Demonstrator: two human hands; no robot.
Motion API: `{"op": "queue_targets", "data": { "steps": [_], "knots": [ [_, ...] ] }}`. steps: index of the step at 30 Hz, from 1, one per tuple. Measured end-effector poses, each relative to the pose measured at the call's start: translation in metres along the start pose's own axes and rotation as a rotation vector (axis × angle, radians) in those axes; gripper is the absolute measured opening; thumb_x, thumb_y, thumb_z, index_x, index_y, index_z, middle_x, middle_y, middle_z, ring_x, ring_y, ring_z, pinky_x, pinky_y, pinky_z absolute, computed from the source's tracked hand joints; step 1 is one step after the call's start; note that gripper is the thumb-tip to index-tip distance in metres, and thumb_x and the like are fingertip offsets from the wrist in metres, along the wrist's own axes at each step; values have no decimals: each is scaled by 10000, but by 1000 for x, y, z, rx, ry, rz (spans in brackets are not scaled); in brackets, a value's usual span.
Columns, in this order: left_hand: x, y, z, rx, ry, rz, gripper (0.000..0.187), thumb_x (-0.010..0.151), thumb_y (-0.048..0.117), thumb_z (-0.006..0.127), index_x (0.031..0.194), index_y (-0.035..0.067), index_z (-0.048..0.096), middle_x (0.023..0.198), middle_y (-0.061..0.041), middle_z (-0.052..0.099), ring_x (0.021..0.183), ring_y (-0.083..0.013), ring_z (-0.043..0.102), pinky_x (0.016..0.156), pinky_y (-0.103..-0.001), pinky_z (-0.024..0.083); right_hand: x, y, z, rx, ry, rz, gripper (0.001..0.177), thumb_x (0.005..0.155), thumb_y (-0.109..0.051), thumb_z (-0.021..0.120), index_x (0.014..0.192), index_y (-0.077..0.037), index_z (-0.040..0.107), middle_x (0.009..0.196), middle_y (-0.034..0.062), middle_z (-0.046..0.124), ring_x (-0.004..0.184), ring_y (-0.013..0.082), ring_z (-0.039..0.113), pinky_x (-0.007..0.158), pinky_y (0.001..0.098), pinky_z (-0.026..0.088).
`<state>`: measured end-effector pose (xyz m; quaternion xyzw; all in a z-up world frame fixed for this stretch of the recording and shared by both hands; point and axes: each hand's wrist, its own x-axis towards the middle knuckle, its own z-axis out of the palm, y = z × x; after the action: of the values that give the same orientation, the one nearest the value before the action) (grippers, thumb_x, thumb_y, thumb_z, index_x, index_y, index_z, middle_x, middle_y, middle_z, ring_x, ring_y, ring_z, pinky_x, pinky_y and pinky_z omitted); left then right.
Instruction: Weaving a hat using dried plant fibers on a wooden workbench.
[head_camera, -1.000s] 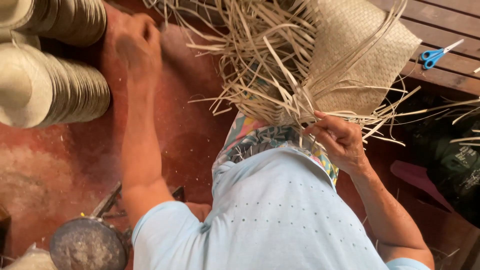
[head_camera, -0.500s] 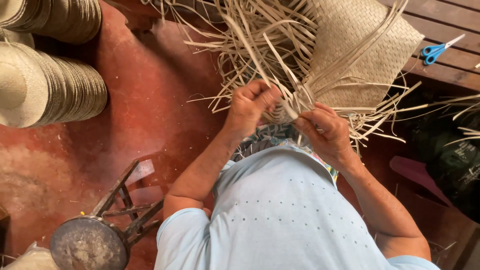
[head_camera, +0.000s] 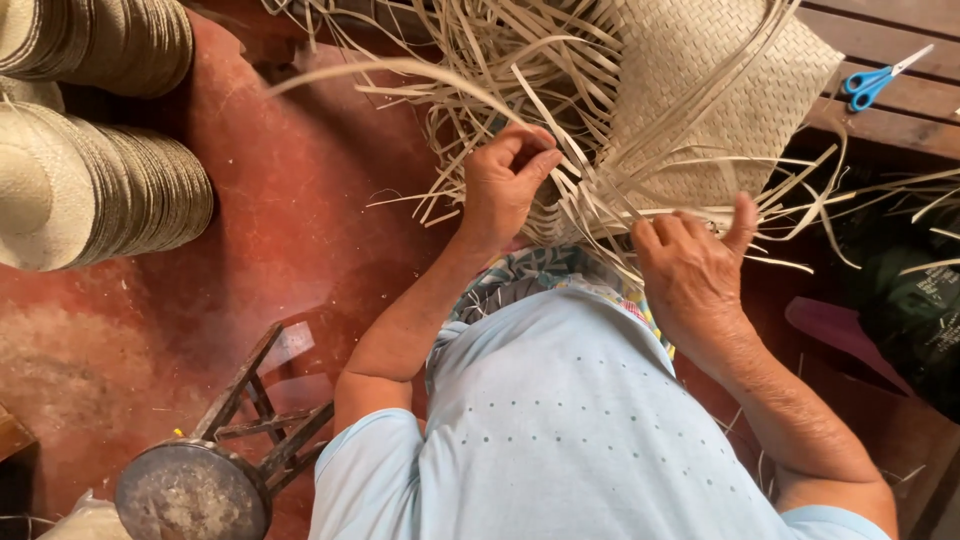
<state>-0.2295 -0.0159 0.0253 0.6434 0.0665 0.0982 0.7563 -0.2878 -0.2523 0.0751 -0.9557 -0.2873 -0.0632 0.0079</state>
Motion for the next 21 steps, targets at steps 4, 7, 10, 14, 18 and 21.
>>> {"op": "queue_targets", "data": {
  "steps": [4,7,10,14,18,21],
  "knots": [
    [2,-4,2,213,-68,150,80,892,102,779,915,70,709,831,-54,714,726,-141,671,607,-255,556,-14,2,21,-12,-259,-23,51,884,-127,576,923,-157,589,781,21,582,813,229,649,928,541,344],
    [2,-11,3,296,-90,151,95,889,132,786,944,106,713,853,-44,724,771,-166,703,631,-263,569,-15,6,32,39,-296,-34,50,875,-160,559,913,-180,584,785,18,592,805,241,655,775,435,421],
    [4,-15,2,320,-117,94,102,886,151,785,963,132,720,830,-36,727,759,-148,702,623,-253,571,-9,0,26,64,-321,-29,45,888,-179,549,909,-184,588,787,21,597,808,251,662,747,408,433],
    [8,-15,0,407,-129,100,85,900,171,763,964,167,707,777,-38,724,711,-163,705,594,-261,574,1,-9,1,21,-177,-32,52,876,-112,595,920,-139,604,753,55,576,817,251,655,1071,602,268],
    [9,-22,-2,366,-139,75,101,883,156,784,959,171,719,781,-34,723,724,-146,706,599,-246,574,-3,-3,11,28,-94,-13,37,918,-96,602,928,-117,573,783,58,539,827,242,621,1020,571,308],
    [14,-25,-5,398,-178,86,115,874,182,789,956,218,717,787,-10,687,686,-138,662,617,-246,567,2,-5,7,30,-16,-32,58,936,-89,591,923,-142,571,801,34,529,822,219,598,924,485,363]
  ]
}}
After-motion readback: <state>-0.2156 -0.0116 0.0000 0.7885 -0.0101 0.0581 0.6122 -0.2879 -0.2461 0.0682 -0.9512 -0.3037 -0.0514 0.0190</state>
